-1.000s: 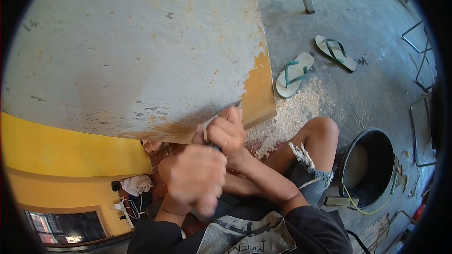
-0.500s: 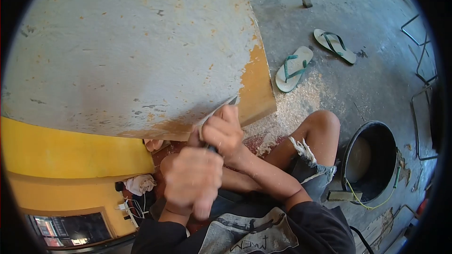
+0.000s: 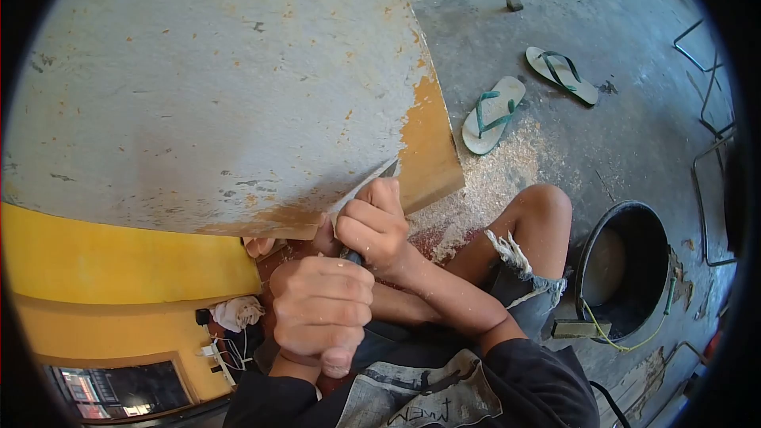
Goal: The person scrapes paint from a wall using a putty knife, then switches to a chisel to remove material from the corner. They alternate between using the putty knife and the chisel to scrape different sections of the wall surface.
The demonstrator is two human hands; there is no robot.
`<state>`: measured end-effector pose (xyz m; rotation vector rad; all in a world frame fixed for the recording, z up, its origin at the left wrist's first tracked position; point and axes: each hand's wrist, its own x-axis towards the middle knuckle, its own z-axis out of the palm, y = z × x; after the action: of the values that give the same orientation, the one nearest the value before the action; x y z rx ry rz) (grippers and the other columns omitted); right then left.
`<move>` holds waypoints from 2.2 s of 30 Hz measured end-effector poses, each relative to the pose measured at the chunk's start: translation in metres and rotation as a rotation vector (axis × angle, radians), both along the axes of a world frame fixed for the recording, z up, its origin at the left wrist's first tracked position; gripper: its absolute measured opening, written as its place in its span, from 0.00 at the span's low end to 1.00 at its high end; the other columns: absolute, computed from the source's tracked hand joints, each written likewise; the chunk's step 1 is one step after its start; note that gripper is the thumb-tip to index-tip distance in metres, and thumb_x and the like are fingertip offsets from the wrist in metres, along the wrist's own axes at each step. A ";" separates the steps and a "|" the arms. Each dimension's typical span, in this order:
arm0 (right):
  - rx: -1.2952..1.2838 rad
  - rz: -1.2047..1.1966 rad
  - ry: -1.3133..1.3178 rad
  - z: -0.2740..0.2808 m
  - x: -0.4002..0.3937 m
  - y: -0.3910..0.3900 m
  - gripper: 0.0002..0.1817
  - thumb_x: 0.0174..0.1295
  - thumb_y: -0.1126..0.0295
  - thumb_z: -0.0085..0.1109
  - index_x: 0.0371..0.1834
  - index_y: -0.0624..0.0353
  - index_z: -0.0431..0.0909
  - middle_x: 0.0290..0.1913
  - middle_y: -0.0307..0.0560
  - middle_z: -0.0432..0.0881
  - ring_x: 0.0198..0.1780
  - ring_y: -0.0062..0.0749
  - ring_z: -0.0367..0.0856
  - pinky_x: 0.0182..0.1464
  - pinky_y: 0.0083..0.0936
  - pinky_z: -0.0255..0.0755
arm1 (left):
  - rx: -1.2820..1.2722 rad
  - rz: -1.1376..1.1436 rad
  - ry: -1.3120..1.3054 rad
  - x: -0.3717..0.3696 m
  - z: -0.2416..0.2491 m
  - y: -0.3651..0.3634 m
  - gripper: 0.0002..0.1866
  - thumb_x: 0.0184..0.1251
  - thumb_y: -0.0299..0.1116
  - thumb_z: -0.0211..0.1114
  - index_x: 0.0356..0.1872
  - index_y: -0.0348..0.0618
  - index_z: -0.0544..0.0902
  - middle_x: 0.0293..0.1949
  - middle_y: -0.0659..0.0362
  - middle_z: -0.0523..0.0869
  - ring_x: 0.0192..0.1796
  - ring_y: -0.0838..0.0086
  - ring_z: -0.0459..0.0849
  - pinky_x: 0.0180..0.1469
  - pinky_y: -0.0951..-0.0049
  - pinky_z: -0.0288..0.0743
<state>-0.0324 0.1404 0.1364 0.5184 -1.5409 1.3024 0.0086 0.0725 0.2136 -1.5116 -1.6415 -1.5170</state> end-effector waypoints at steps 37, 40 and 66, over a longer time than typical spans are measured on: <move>-0.011 0.062 -0.035 -0.012 0.001 0.002 0.15 0.47 0.80 0.65 0.19 0.55 0.65 0.23 0.40 0.65 0.30 0.36 0.64 0.35 0.34 0.55 | -0.130 0.042 -0.106 0.007 -0.003 -0.004 0.22 0.66 0.36 0.58 0.10 0.39 0.71 0.14 0.59 0.73 0.16 0.67 0.75 0.28 0.67 0.79; -0.016 0.037 -0.071 -0.012 -0.005 -0.001 0.17 0.43 0.81 0.65 0.16 0.54 0.63 0.21 0.39 0.65 0.27 0.35 0.64 0.33 0.31 0.54 | -0.046 0.119 -0.165 0.002 -0.012 -0.008 0.24 0.64 0.37 0.59 0.09 0.39 0.68 0.12 0.59 0.70 0.16 0.68 0.74 0.26 0.69 0.78; 0.051 0.074 -0.104 -0.024 0.001 0.013 0.08 0.44 0.65 0.65 0.24 0.49 0.75 0.25 0.37 0.69 0.33 0.36 0.66 0.38 0.33 0.56 | 0.075 0.179 -0.139 0.001 -0.023 0.007 0.27 0.70 0.36 0.52 0.07 0.48 0.60 0.07 0.62 0.67 0.09 0.71 0.64 0.16 0.73 0.65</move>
<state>-0.0315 0.1529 0.1119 0.5516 -1.6583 1.3674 0.0091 0.0791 0.1909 -1.2092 -1.7259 -1.5952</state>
